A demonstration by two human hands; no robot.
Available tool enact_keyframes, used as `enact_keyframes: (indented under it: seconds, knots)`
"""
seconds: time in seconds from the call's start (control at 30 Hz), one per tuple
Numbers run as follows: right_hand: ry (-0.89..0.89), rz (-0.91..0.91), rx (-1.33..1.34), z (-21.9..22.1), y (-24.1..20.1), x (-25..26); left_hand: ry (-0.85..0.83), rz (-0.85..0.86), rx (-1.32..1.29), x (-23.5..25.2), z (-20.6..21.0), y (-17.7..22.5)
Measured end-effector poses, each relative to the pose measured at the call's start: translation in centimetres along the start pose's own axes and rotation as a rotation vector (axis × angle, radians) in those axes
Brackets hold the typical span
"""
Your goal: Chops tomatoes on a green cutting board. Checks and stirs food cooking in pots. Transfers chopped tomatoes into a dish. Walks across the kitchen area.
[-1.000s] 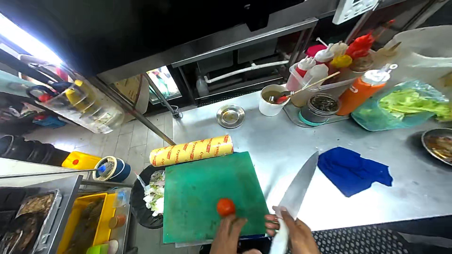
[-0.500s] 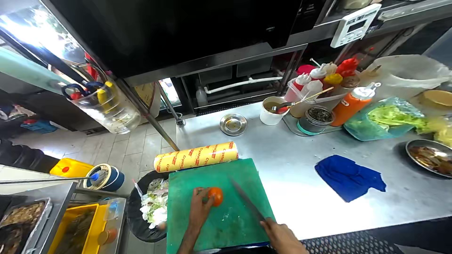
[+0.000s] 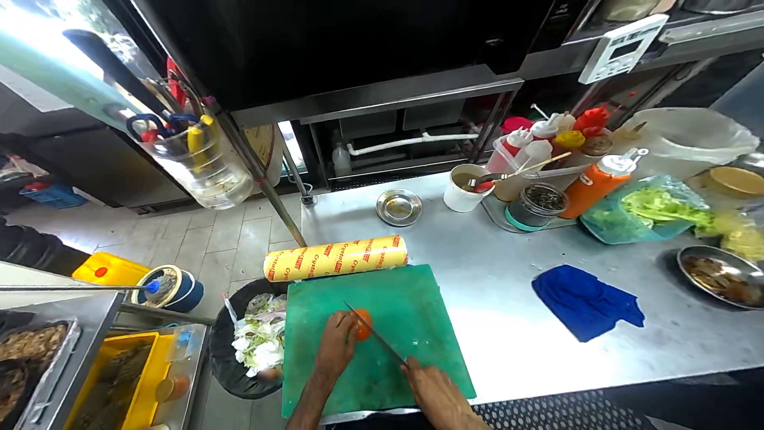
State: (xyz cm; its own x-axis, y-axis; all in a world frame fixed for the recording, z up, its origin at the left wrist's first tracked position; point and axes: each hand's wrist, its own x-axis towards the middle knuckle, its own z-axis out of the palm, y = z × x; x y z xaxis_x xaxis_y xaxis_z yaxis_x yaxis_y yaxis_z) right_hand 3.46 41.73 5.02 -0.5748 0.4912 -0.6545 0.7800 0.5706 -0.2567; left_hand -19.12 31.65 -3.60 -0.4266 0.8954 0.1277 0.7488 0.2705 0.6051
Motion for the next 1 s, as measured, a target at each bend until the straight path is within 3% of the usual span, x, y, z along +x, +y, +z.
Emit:
enact_keyframes:
  seconds: [0.23, 0.43, 0.53, 0.77, 0.87, 1.0]
  knots:
    - [-0.011, 0.078, -0.144, -0.7, -2.0, -0.9, -0.007, 0.047, -0.007, 0.2, -0.3, -0.9]
    - [0.01, 0.061, -0.041, 3.3, -4.0, 6.3, -0.021, 0.025, -0.072, -1.3, 0.5, -0.8]
    - [0.004, 0.038, -0.029, 3.4, -4.2, 7.2, 0.029, -0.018, -0.091, -2.3, 0.7, -0.6]
    - [-0.055, -0.071, 0.135, 3.1, 4.8, 2.9, 0.01, -0.151, -0.199, -3.6, 0.1, -1.3]
    - [-0.051, -0.069, 0.182, 2.5, 4.2, 0.6, 0.06, -0.173, -0.179, -4.3, 0.5, -1.3]
    - [-0.059, -0.081, 0.193, 2.3, 1.6, -0.8, 0.096, -0.074, -0.097, -4.0, 1.0, -1.5]
